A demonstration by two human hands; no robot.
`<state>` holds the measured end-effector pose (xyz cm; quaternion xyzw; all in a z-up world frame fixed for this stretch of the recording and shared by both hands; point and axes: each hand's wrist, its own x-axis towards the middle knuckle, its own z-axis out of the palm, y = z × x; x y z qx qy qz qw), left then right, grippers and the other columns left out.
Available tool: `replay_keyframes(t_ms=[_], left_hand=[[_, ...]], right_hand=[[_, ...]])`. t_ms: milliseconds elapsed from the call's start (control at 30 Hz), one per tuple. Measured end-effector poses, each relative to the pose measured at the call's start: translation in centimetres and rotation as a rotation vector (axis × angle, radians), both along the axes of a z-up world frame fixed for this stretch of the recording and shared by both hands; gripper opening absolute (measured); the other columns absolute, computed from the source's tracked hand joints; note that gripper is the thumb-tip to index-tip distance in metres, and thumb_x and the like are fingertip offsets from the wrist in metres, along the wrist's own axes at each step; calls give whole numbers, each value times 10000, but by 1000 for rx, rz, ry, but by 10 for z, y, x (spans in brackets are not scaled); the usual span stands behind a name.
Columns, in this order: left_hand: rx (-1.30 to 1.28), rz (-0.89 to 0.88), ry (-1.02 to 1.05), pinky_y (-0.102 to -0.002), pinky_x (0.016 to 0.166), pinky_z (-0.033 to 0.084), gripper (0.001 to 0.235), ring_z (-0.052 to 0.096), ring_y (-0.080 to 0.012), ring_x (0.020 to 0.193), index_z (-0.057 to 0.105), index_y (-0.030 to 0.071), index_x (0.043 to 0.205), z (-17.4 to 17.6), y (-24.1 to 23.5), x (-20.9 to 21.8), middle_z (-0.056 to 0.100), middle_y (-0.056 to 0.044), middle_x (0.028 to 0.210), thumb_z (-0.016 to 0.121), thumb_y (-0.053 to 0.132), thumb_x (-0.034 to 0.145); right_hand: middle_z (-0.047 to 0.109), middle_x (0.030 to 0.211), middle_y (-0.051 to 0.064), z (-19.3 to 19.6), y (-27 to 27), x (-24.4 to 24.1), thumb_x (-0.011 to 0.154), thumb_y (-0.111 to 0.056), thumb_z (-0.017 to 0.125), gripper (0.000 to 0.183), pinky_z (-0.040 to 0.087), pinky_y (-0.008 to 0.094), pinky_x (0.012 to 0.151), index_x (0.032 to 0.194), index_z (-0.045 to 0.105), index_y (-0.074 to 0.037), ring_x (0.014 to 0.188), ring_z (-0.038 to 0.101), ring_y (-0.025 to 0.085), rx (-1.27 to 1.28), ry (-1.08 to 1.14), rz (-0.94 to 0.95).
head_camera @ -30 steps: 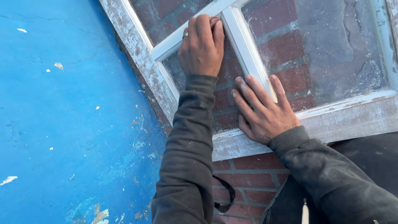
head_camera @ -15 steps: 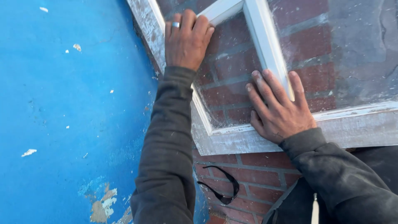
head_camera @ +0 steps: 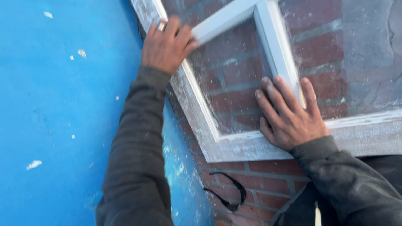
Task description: The person sands the wooden frame of a glass window using a piece of sandpaper.
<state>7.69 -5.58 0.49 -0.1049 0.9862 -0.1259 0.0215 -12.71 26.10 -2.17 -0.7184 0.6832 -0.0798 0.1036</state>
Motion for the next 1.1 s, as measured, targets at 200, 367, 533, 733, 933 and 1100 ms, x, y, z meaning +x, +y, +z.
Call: replay_keyframes(t_ms=[200,367,533,733,933,1100], left_hand=[[60,73,-6,-427,875,476,310,589,-251,1022,627,172,1015,-24,3,-9,525,-43,1064,706,471,1037],[133,155,13,-494,1028,467,405,584,-236,1065,583,192,1160,-38,-9,24,528,-62,1154,727,555,1053],[68,96,77,-499,1065,399,542,519,-287,1231,508,157,1266,-43,-3,-2,505,-69,1289,744,576,1019],[112,167,110,-517,1201,300,725,437,-321,1379,449,177,1463,-40,1,1,474,-90,1452,779,562,946],[91,179,37,-552,1239,259,765,418,-302,1430,416,177,1561,-38,15,15,463,-97,1564,765,554,993],[42,208,79,-529,1254,271,706,439,-301,1448,492,207,1564,-47,14,-7,493,-57,1564,758,496,977]], right_hand=[[489,1604,74,-1,0,1,918,-451,575,638,156,591,1266,1497,595,-183,1533,363,222,16,-12,6],[492,1585,78,-1,0,1,893,-456,576,637,154,599,1248,1463,604,-175,1518,366,233,37,-32,11],[501,1594,86,1,-1,1,913,-430,586,622,156,594,1260,1477,615,-170,1522,378,239,2,-28,0],[514,1588,85,-1,-1,1,895,-420,599,635,153,605,1255,1468,621,-147,1519,397,241,2,-82,-7],[513,1595,66,6,3,2,903,-423,602,630,155,594,1260,1478,613,-167,1524,396,226,34,-40,-5],[510,1601,82,-3,4,5,909,-418,605,647,153,597,1260,1504,611,-165,1524,395,245,7,-48,-13]])
